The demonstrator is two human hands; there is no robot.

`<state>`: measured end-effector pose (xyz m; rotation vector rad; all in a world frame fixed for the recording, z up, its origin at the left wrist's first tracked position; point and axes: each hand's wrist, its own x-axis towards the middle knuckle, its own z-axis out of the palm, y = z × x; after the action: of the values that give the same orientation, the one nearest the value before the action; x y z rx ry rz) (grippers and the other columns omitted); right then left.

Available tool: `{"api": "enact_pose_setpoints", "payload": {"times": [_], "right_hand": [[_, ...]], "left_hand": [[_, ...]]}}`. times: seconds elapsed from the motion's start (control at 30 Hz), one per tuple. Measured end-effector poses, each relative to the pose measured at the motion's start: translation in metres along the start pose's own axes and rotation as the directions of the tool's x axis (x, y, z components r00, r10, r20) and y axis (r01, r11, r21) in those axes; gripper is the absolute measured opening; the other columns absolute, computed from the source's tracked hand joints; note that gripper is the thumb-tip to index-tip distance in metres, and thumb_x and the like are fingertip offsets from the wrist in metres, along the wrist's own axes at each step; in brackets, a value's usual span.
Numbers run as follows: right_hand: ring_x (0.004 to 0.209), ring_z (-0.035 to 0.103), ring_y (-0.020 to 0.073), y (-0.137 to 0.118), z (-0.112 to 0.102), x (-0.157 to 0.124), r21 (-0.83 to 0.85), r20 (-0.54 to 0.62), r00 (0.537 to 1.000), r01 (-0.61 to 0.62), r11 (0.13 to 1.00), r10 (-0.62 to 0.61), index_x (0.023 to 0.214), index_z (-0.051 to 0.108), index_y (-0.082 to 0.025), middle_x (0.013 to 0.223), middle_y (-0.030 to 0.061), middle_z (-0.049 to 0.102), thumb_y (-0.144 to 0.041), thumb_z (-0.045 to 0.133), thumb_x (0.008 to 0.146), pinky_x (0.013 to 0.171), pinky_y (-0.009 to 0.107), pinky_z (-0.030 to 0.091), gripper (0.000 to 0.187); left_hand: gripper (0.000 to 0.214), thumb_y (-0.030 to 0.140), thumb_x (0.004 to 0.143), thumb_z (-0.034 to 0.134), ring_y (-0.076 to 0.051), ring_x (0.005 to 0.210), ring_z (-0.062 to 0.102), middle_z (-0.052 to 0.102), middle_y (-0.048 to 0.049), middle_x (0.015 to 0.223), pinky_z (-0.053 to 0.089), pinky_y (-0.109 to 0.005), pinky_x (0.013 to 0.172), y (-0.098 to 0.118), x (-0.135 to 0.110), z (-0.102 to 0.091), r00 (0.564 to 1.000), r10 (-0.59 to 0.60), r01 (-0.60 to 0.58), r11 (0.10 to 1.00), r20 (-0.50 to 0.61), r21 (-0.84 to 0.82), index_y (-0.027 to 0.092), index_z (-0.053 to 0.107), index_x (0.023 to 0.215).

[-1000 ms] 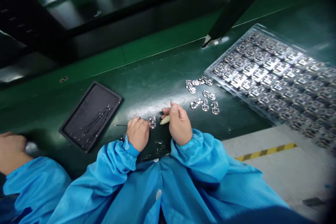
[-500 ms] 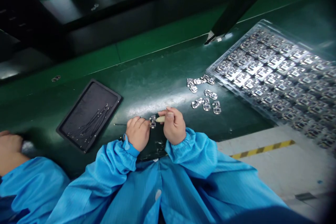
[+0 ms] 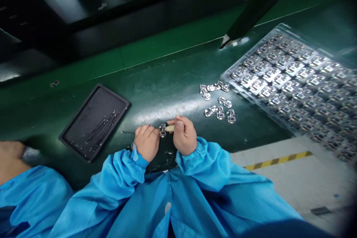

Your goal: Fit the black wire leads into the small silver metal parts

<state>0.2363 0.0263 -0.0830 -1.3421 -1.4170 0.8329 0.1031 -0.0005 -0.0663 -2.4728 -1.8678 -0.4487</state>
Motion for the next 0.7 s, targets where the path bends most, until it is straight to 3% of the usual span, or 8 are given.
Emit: {"api": "enact_pose_setpoints", "payload": {"times": [0.07,0.13,0.27,0.37,0.53,0.6,0.67,0.7], "right_hand": [[0.073,0.061,0.0154,-0.006,-0.001,0.004,-0.086,0.01,0.997,0.078,0.993,-0.078,0.096,0.048,-0.022,0.076,0.0021,0.065,-0.031,0.037,0.085,0.064,0.03,0.049,0.019],[0.072,0.061,0.0154,-0.015,-0.002,0.011,-0.211,0.112,0.978,0.199,0.957,-0.179,0.09,0.053,-0.021,0.076,0.0028,0.066,-0.031,0.035,0.085,0.065,0.029,0.048,0.021],[0.062,0.059,0.0156,-0.03,0.005,0.021,-0.356,0.4,0.854,0.478,0.803,-0.332,0.077,0.06,-0.019,0.068,0.0042,0.066,-0.032,0.033,0.085,0.061,0.028,0.045,0.031],[0.059,0.058,0.0154,-0.032,0.012,0.021,-0.386,0.441,0.824,0.532,0.754,-0.355,0.077,0.062,-0.018,0.065,0.0043,0.066,-0.033,0.035,0.084,0.059,0.028,0.043,0.031],[0.067,0.06,0.0147,-0.029,0.014,0.024,-0.327,0.472,0.835,0.465,0.823,-0.284,0.082,0.063,-0.018,0.072,0.0045,0.067,-0.035,0.035,0.084,0.066,0.026,0.044,0.033],[0.075,0.06,0.0134,-0.029,0.007,0.035,-0.326,0.415,0.898,0.295,0.898,-0.144,0.09,0.061,-0.019,0.081,0.0034,0.067,-0.035,0.031,0.086,0.069,0.024,0.044,0.034],[0.084,0.059,0.0121,-0.028,-0.007,0.053,-0.378,0.252,0.966,0.048,0.925,0.053,0.101,0.057,-0.02,0.093,0.003,0.065,-0.035,0.026,0.087,0.073,0.023,0.045,0.036],[0.088,0.059,0.0122,-0.026,-0.016,0.063,-0.415,0.165,0.977,-0.053,0.908,0.133,0.105,0.054,-0.02,0.097,0.0035,0.064,-0.035,0.026,0.087,0.075,0.023,0.044,0.037]], "left_hand": [[0.014,0.021,0.079,0.045,-0.019,0.084,0.051,0.061,-0.0022,0.077,0.037,-0.032,0.075,0.0,-0.002,0.001,1.0,0.01,-0.01,1.0,-0.012,0.01,0.019,0.059,0.08],[0.016,0.021,0.08,0.044,-0.02,0.087,0.05,0.062,-0.0034,0.08,0.037,-0.033,0.076,-0.001,-0.004,0.002,0.999,0.027,-0.027,0.999,-0.024,0.018,0.018,0.06,0.083],[0.019,0.02,0.079,0.042,-0.021,0.088,0.051,0.062,-0.0069,0.081,0.038,-0.035,0.076,-0.006,-0.004,0.004,0.998,0.064,-0.063,0.997,-0.02,0.037,0.017,0.06,0.083],[0.02,0.019,0.078,0.041,-0.021,0.082,0.053,0.061,-0.0072,0.075,0.04,-0.033,0.072,-0.014,-0.001,0.002,0.991,0.135,-0.135,0.989,0.005,0.067,0.016,0.061,0.078],[0.023,0.018,0.08,0.038,-0.019,0.073,0.055,0.06,-0.0064,0.069,0.042,-0.032,0.067,-0.018,0.002,-0.002,0.981,0.194,-0.194,0.977,0.017,0.084,0.016,0.06,0.071],[0.023,0.019,0.08,0.038,-0.019,0.073,0.055,0.061,-0.0058,0.069,0.042,-0.032,0.067,-0.018,0.004,-0.003,0.98,0.194,-0.196,0.978,0.038,0.065,0.016,0.06,0.074],[0.024,0.02,0.081,0.037,-0.019,0.073,0.055,0.061,-0.0051,0.068,0.043,-0.031,0.068,-0.02,0.015,-0.007,0.981,0.183,-0.185,0.982,0.073,0.025,0.017,0.06,0.077],[0.025,0.021,0.081,0.036,-0.018,0.072,0.055,0.061,-0.0051,0.067,0.043,-0.031,0.068,-0.023,0.023,-0.01,0.983,0.165,-0.165,0.986,0.08,-0.002,0.017,0.06,0.076]]}}
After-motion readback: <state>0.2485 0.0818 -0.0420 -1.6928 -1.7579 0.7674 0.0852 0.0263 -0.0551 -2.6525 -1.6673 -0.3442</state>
